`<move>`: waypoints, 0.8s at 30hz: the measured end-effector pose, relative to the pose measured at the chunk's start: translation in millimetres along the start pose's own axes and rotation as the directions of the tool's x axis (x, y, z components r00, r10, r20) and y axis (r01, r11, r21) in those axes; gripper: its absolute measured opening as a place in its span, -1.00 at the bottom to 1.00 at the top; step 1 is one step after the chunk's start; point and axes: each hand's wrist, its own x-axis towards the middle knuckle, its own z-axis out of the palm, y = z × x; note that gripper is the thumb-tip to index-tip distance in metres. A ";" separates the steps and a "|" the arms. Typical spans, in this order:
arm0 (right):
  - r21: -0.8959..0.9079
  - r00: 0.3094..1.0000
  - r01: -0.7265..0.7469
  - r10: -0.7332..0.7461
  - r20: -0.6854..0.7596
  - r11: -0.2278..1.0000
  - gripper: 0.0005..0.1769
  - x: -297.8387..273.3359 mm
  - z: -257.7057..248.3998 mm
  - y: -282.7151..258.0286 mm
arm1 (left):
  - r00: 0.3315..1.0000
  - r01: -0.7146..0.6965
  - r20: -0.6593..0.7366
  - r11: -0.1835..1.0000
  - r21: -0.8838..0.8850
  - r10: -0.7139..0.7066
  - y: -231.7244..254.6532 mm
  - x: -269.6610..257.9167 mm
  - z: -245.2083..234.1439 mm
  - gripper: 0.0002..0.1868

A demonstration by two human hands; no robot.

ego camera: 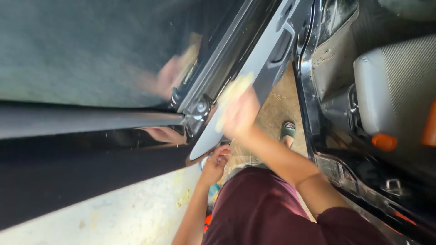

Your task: Clean the interior and window of a car door using a cloth.

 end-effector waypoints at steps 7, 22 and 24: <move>-0.554 0.823 0.373 0.010 0.568 0.744 -0.80 13.8 -18.5 -30.0 | 0.989 -0.150 0.024 0.988 0.029 0.149 41.7 -6.6 1.9 -0.60; -0.017 0.496 0.450 -0.234 0.836 0.893 -0.78 38.9 -30.9 -183.2 | 0.996 -0.069 -0.046 0.992 0.102 0.074 16.7 -21.1 14.7 -0.73; -0.178 0.614 0.315 -0.057 0.787 0.932 -0.86 1.2 -22.6 -167.8 | 0.981 -0.169 -0.088 0.984 0.052 0.173 49.6 -33.4 6.1 -0.67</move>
